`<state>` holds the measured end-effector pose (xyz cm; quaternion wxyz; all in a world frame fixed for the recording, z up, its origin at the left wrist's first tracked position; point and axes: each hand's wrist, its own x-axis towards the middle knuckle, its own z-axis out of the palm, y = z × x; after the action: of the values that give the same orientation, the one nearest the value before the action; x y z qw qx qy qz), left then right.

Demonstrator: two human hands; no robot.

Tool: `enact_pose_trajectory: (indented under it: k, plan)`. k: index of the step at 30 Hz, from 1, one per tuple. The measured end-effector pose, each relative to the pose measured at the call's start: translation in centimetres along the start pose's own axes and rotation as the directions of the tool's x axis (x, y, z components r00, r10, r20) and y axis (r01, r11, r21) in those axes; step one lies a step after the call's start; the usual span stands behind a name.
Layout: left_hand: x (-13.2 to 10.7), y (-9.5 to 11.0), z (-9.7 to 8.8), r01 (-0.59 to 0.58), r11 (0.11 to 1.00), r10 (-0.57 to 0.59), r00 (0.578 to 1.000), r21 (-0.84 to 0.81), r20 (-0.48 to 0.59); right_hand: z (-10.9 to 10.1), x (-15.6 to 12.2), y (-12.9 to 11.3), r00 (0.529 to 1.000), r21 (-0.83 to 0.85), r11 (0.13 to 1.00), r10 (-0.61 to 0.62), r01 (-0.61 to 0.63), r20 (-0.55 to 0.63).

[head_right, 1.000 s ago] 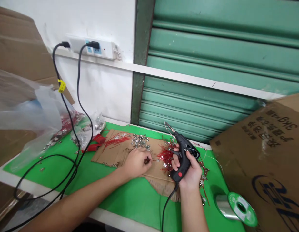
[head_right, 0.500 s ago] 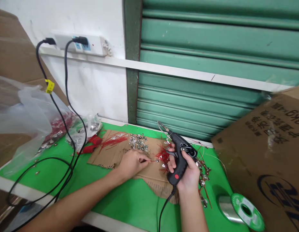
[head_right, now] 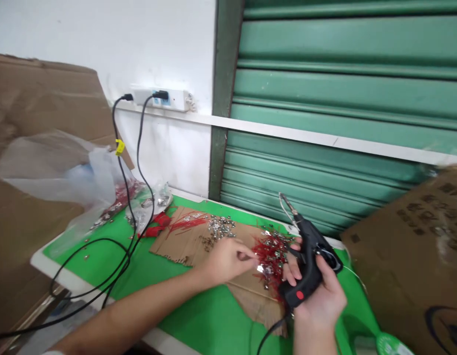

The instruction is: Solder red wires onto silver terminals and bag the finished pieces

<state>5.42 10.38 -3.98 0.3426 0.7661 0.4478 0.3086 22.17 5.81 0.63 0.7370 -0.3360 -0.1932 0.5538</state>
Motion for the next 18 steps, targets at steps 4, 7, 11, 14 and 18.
enact_pose_trajectory:
  k: [4,7,11,14,18]
  plan:
    - [1.7,1.8,1.3,-0.009,0.992,0.000,0.997,0.128,0.072,0.0,-0.1,0.2,0.999,0.000,1.000,0.003,-0.003,-0.035]
    - [1.4,0.7,-1.1,-0.109,0.974,0.090,0.991,0.201,0.101,0.0,0.1,0.5,0.997,0.016,0.999,0.036,-0.035,-0.071]
    - [-0.1,-3.1,-6.7,-0.135,0.893,0.133,0.990,0.430,0.035,0.6,0.0,1.0,0.991,-0.007,0.994,0.112,-0.113,-0.072]
    - [-0.7,-5.6,-9.5,0.002,0.827,0.059,0.994,0.562,-0.090,1.2,-0.3,1.3,0.981,-0.027,0.986,0.158,-0.162,-0.112]
    - [-0.9,-6.9,-9.6,0.090,0.826,-0.017,0.991,0.556,-0.134,1.6,-0.6,1.6,0.964,-0.011,0.983,0.178,-0.184,-0.199]
